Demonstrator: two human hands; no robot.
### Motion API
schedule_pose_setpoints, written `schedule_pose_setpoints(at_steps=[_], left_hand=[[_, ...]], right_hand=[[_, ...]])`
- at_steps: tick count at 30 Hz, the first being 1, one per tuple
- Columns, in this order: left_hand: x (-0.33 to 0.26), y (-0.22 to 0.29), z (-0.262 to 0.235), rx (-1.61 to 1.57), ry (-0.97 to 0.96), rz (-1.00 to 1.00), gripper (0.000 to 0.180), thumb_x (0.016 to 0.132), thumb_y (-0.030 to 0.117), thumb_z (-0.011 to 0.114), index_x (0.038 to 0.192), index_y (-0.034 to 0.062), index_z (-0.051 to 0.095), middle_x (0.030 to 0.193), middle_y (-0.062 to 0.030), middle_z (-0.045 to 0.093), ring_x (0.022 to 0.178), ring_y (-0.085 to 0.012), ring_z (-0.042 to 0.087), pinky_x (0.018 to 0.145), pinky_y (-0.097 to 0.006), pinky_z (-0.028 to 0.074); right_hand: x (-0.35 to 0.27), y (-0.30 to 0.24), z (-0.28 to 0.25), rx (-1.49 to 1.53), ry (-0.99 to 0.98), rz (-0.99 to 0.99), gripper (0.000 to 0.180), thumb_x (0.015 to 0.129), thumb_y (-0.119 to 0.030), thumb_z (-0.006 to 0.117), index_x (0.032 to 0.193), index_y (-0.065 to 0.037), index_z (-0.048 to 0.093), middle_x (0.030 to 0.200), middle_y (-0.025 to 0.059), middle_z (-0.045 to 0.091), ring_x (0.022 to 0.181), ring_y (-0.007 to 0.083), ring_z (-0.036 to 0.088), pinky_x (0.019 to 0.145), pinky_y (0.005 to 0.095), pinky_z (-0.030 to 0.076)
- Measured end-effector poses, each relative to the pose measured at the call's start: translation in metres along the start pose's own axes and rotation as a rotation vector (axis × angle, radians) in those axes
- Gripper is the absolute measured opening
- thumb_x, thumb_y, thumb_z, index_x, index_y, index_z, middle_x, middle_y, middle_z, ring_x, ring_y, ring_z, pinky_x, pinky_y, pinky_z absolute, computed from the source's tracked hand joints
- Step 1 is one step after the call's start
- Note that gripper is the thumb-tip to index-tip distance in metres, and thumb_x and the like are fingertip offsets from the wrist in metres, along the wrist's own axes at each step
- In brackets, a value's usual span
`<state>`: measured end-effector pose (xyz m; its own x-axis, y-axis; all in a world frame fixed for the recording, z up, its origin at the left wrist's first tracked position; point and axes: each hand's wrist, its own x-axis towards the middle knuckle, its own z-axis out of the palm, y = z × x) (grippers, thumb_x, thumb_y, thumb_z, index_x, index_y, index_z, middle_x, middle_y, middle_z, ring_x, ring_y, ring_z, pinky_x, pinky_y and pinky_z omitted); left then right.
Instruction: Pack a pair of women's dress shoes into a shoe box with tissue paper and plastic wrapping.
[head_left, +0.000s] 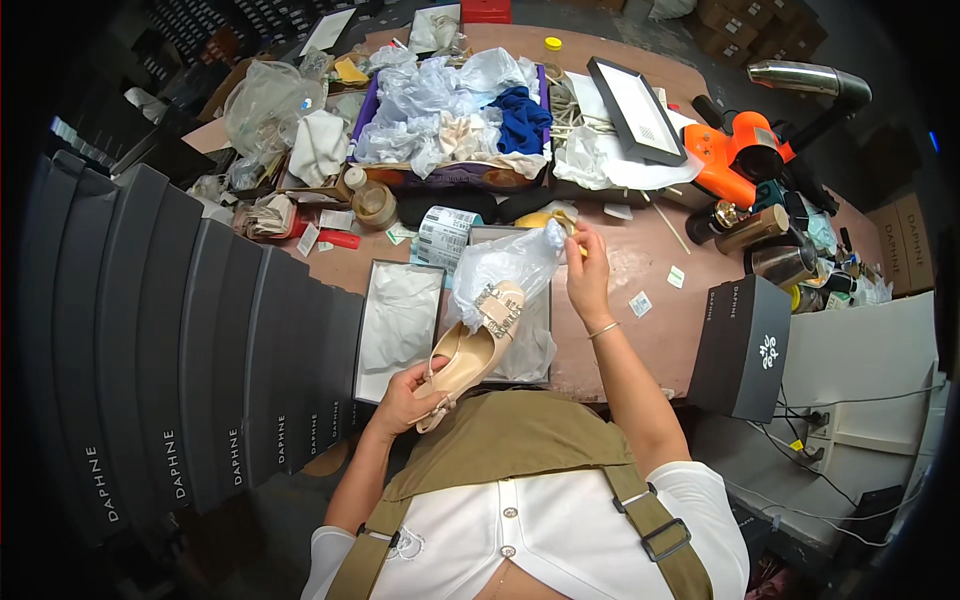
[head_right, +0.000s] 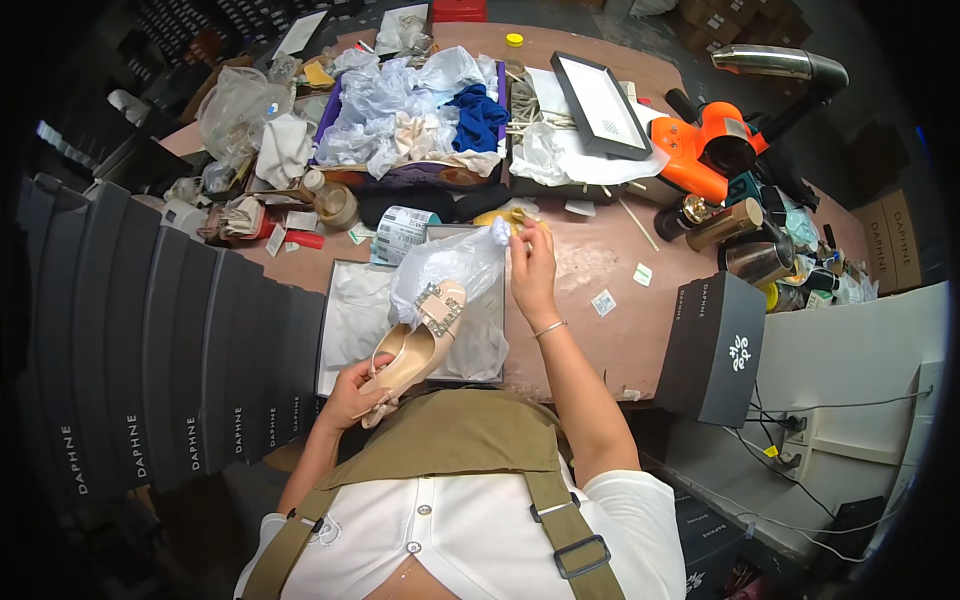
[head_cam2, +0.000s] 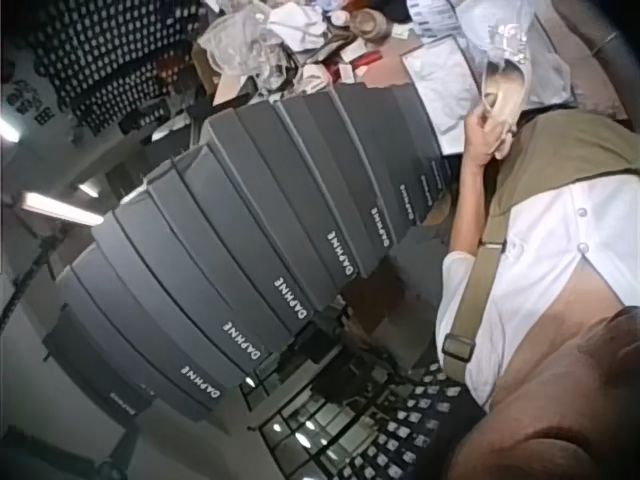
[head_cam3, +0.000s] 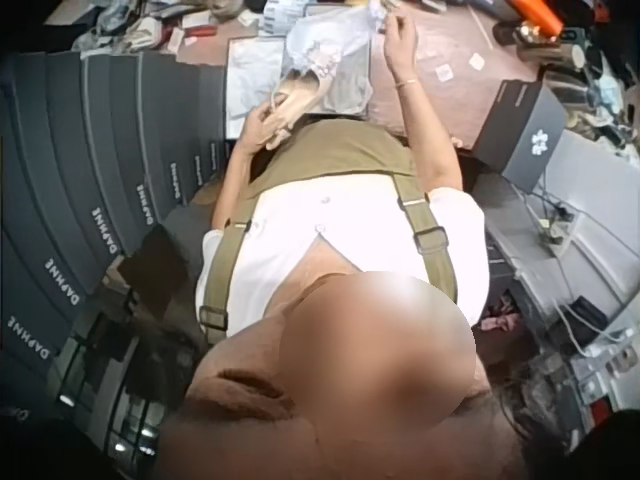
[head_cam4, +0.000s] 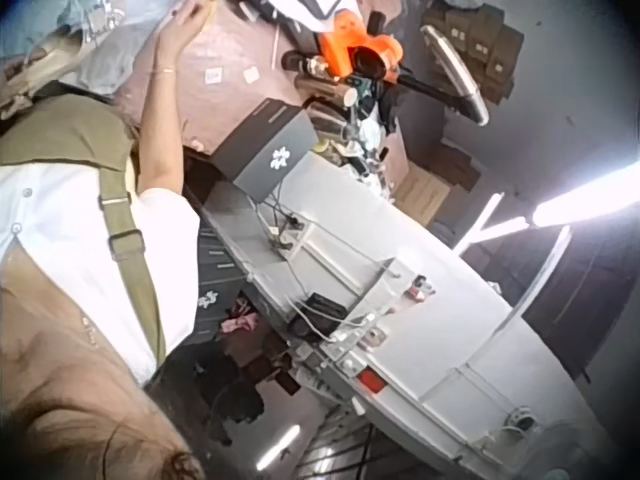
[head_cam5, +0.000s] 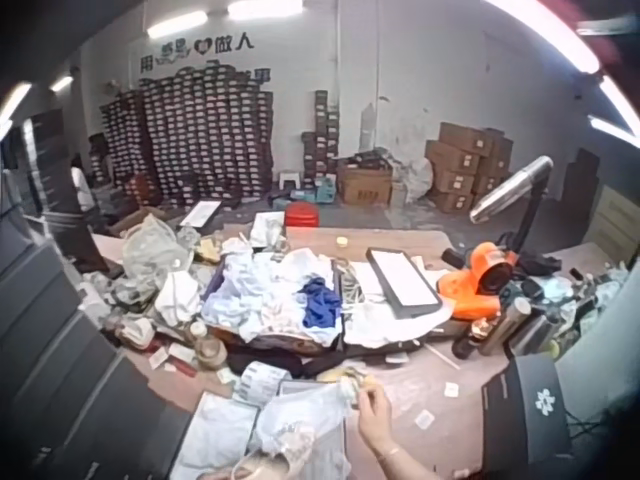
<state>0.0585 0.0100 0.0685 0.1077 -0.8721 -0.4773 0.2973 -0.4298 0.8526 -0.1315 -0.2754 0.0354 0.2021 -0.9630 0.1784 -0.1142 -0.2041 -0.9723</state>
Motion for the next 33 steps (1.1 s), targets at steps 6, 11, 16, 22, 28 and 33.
schedule_pose_setpoints(at_steps=[6, 11, 16, 22, 28, 33], left_hand=[[-0.009, 0.010, 0.009, 0.279, 0.015, 0.079, 0.055, 0.076, 0.008, 0.072, 0.126, -0.0032, 0.053, 0.107, -0.0073, 0.064, 0.093, -0.0096, 0.059, 0.083, -0.024, 0.047], [-0.003, 0.020, 0.015, 0.281, 0.010, 0.034, 0.054, 0.076, 0.009, 0.072, 0.125, -0.0031, 0.054, 0.105, -0.0074, 0.064, 0.093, -0.0090, 0.058, 0.082, -0.024, 0.047], [0.005, 0.018, 0.016, 0.214, 0.038, 0.056, 0.054, 0.076, 0.008, 0.072, 0.126, -0.0037, 0.052, 0.105, -0.0080, 0.064, 0.093, -0.0095, 0.058, 0.083, -0.024, 0.047], [0.011, 0.016, 0.014, 0.154, 0.082, 0.000, 0.055, 0.077, 0.007, 0.070, 0.127, -0.0050, 0.050, 0.106, -0.0102, 0.065, 0.093, -0.0111, 0.060, 0.083, -0.025, 0.049], [0.022, 0.007, 0.020, 0.347, 0.178, 0.115, 0.057, 0.077, 0.013, 0.071, 0.127, -0.0045, 0.051, 0.108, -0.0150, 0.065, 0.096, -0.0148, 0.063, 0.084, -0.028, 0.049], [0.023, 0.040, 0.026, 0.421, 0.034, 0.143, 0.064, 0.082, 0.032, 0.069, 0.130, -0.0041, 0.046, 0.112, -0.0151, 0.063, 0.102, -0.0174, 0.061, 0.088, -0.031, 0.047]], right_hand=[[0.034, -0.008, 0.002, -0.635, -0.213, -0.458, 0.013, 0.084, -0.006, 0.056, 0.095, 0.002, 0.053, 0.103, 0.0185, 0.057, 0.095, 0.0366, 0.054, 0.083, 0.0413, 0.045], [0.013, 0.027, 0.036, -0.709, -0.582, -0.577, 0.013, 0.080, -0.009, 0.051, 0.089, 0.000, 0.052, 0.096, 0.0181, 0.058, 0.091, 0.0361, 0.056, 0.076, 0.0434, 0.048], [-0.014, 0.084, 0.060, -0.867, -0.751, -0.210, 0.015, 0.081, -0.010, 0.050, 0.088, 0.002, 0.056, 0.097, 0.0201, 0.058, 0.093, 0.0356, 0.058, 0.076, 0.0429, 0.051], [0.004, 0.050, 0.044, -0.861, -0.885, -0.197, 0.023, 0.084, -0.012, 0.056, 0.098, 0.005, 0.061, 0.098, 0.0206, 0.062, 0.089, 0.0306, 0.064, 0.075, 0.0348, 0.053], [-0.032, -0.033, 0.013, 0.309, -0.669, 0.463, 0.044, 0.094, -0.020, 0.055, 0.131, 0.000, 0.044, 0.111, 0.0087, 0.060, 0.092, 0.0123, 0.058, 0.072, 0.0261, 0.051], [-0.044, -0.038, 0.020, 0.477, -0.479, 0.593, 0.046, 0.094, -0.018, 0.051, 0.137, -0.006, 0.041, 0.121, 0.0042, 0.056, 0.099, 0.0111, 0.058, 0.073, 0.0279, 0.054]])
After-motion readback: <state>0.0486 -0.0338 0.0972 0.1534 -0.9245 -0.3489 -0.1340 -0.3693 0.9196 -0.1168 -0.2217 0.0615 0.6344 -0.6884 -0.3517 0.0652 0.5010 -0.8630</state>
